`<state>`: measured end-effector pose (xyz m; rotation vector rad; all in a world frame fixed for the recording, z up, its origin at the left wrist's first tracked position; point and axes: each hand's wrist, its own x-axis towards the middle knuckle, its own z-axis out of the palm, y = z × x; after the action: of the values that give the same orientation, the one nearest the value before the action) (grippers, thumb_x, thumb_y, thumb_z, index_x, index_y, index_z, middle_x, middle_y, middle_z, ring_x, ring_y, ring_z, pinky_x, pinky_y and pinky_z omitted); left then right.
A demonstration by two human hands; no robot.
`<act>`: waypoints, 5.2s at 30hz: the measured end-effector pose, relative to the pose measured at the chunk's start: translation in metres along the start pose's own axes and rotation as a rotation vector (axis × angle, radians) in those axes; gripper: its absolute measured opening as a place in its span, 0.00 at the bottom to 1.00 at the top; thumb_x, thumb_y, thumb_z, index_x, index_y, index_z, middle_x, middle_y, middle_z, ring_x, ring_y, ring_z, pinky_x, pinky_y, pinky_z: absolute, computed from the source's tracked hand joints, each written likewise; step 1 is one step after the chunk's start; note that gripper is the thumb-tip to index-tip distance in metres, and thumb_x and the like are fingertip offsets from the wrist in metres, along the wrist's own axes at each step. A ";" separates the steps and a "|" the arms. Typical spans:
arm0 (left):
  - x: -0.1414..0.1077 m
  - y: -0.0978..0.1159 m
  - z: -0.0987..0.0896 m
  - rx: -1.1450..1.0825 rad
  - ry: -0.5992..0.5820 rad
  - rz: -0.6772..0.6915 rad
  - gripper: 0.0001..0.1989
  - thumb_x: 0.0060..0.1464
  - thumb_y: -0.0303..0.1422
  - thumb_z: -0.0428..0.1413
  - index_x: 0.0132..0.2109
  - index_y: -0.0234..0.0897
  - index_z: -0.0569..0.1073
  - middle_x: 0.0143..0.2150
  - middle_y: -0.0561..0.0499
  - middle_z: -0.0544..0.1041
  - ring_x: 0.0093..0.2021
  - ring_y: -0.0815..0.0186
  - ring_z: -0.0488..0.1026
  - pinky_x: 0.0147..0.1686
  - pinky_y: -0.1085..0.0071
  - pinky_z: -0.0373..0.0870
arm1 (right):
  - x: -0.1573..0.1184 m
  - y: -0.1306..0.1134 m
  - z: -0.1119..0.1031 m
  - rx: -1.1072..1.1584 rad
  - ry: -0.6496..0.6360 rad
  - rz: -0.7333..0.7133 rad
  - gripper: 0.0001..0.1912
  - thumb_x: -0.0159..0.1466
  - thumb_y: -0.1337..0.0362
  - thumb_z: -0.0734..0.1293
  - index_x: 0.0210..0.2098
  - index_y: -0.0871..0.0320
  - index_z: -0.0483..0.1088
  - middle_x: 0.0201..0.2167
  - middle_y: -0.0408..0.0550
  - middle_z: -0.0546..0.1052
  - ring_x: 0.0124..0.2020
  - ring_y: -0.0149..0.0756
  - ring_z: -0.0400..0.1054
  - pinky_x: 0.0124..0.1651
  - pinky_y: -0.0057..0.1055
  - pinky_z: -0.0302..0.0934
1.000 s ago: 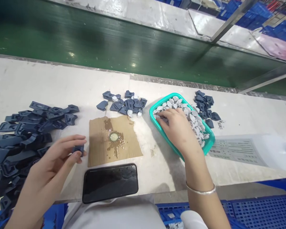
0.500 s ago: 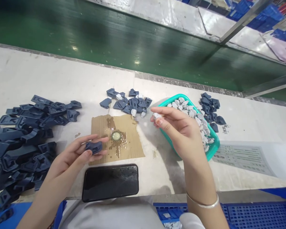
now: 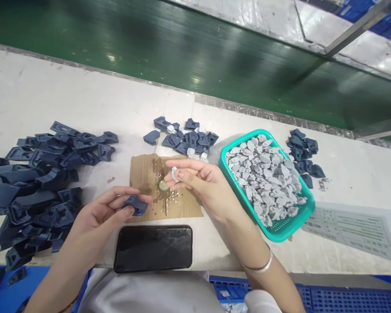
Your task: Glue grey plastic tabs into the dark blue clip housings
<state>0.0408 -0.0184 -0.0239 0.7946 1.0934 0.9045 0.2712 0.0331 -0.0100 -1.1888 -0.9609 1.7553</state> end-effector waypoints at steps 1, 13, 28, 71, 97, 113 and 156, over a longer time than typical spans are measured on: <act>0.001 0.000 0.001 -0.013 -0.009 -0.004 0.07 0.62 0.37 0.66 0.45 0.43 0.81 0.43 0.46 0.89 0.48 0.60 0.86 0.45 0.72 0.84 | 0.000 0.002 0.000 0.006 0.015 0.007 0.15 0.59 0.55 0.81 0.42 0.55 0.83 0.34 0.46 0.87 0.34 0.35 0.83 0.41 0.31 0.79; 0.005 -0.008 0.002 -0.042 -0.013 0.065 0.06 0.66 0.33 0.63 0.48 0.48 0.83 0.42 0.53 0.89 0.48 0.68 0.86 0.46 0.80 0.81 | -0.001 0.016 0.005 -0.273 0.136 -0.142 0.17 0.66 0.50 0.75 0.33 0.55 0.71 0.21 0.39 0.76 0.21 0.28 0.66 0.26 0.26 0.61; 0.005 -0.013 0.004 -0.138 0.035 0.047 0.06 0.61 0.28 0.67 0.44 0.43 0.82 0.44 0.53 0.89 0.47 0.68 0.86 0.47 0.79 0.83 | 0.001 0.031 0.007 -1.205 -0.067 -0.734 0.14 0.76 0.68 0.63 0.32 0.53 0.60 0.26 0.42 0.70 0.27 0.33 0.62 0.33 0.30 0.58; 0.004 -0.014 0.001 -0.057 0.087 0.073 0.08 0.49 0.29 0.73 0.38 0.41 0.87 0.32 0.51 0.87 0.31 0.67 0.84 0.33 0.78 0.83 | -0.017 0.029 0.038 -0.238 -0.037 -0.449 0.07 0.71 0.64 0.72 0.34 0.55 0.74 0.30 0.43 0.80 0.29 0.29 0.75 0.30 0.26 0.69; -0.004 -0.005 0.009 0.467 0.068 0.279 0.06 0.61 0.33 0.65 0.46 0.40 0.81 0.40 0.50 0.86 0.38 0.63 0.84 0.40 0.73 0.80 | -0.015 0.028 0.038 -0.171 -0.021 -0.235 0.16 0.70 0.55 0.72 0.31 0.55 0.67 0.20 0.38 0.74 0.19 0.25 0.63 0.23 0.24 0.57; -0.003 -0.004 0.025 0.919 0.075 0.623 0.04 0.66 0.27 0.55 0.45 0.39 0.74 0.32 0.53 0.78 0.27 0.66 0.75 0.28 0.73 0.69 | -0.014 0.031 0.038 -0.112 0.033 -0.157 0.22 0.66 0.49 0.75 0.29 0.55 0.65 0.16 0.35 0.70 0.17 0.24 0.57 0.22 0.23 0.52; 0.070 0.038 -0.010 1.572 0.420 0.478 0.11 0.64 0.32 0.51 0.51 0.36 0.74 0.40 0.36 0.82 0.50 0.39 0.74 0.51 0.46 0.71 | -0.036 -0.033 -0.051 -0.279 0.349 -0.239 0.05 0.62 0.60 0.77 0.38 0.50 0.82 0.33 0.45 0.83 0.32 0.35 0.76 0.39 0.33 0.76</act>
<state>0.0374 0.0616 -0.0204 2.2809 2.0220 0.4282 0.3345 0.0216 0.0187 -1.4325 -1.1041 1.2044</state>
